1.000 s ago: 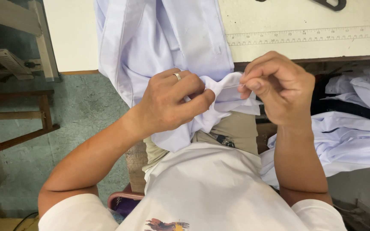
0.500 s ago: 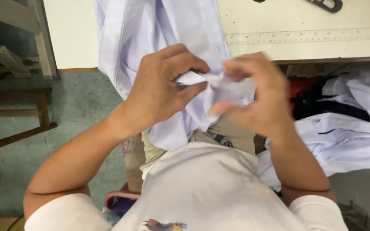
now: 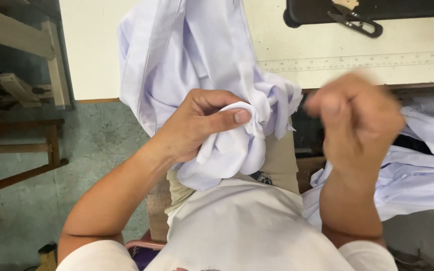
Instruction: Trimming loose threads from a white shirt and inspecting the garment using thread nippers and a ruler at a sewing workstation.
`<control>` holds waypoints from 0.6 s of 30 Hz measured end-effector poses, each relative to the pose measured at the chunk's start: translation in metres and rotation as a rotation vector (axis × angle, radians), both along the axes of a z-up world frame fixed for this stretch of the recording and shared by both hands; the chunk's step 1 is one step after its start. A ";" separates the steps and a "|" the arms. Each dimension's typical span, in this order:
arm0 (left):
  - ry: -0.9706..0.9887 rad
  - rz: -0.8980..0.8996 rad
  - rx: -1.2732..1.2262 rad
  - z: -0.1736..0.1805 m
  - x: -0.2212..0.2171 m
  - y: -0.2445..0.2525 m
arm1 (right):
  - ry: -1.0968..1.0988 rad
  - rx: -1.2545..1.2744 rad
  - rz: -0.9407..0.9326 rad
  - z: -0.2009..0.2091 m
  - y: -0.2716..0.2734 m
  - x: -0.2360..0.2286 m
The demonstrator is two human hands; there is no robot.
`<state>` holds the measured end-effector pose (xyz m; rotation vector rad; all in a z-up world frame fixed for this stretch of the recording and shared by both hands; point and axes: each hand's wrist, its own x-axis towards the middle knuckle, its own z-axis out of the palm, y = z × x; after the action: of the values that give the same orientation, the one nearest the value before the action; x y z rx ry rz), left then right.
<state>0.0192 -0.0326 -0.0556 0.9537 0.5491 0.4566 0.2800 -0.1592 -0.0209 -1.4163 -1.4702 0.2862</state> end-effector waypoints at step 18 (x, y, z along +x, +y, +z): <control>0.171 -0.103 0.275 0.013 -0.010 -0.006 | 0.346 -0.211 0.444 -0.035 0.019 -0.016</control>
<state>0.0092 -0.0387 -0.0423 1.2866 0.5974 0.3650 0.2641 -0.1404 -0.0555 -1.1142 -1.4776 0.9398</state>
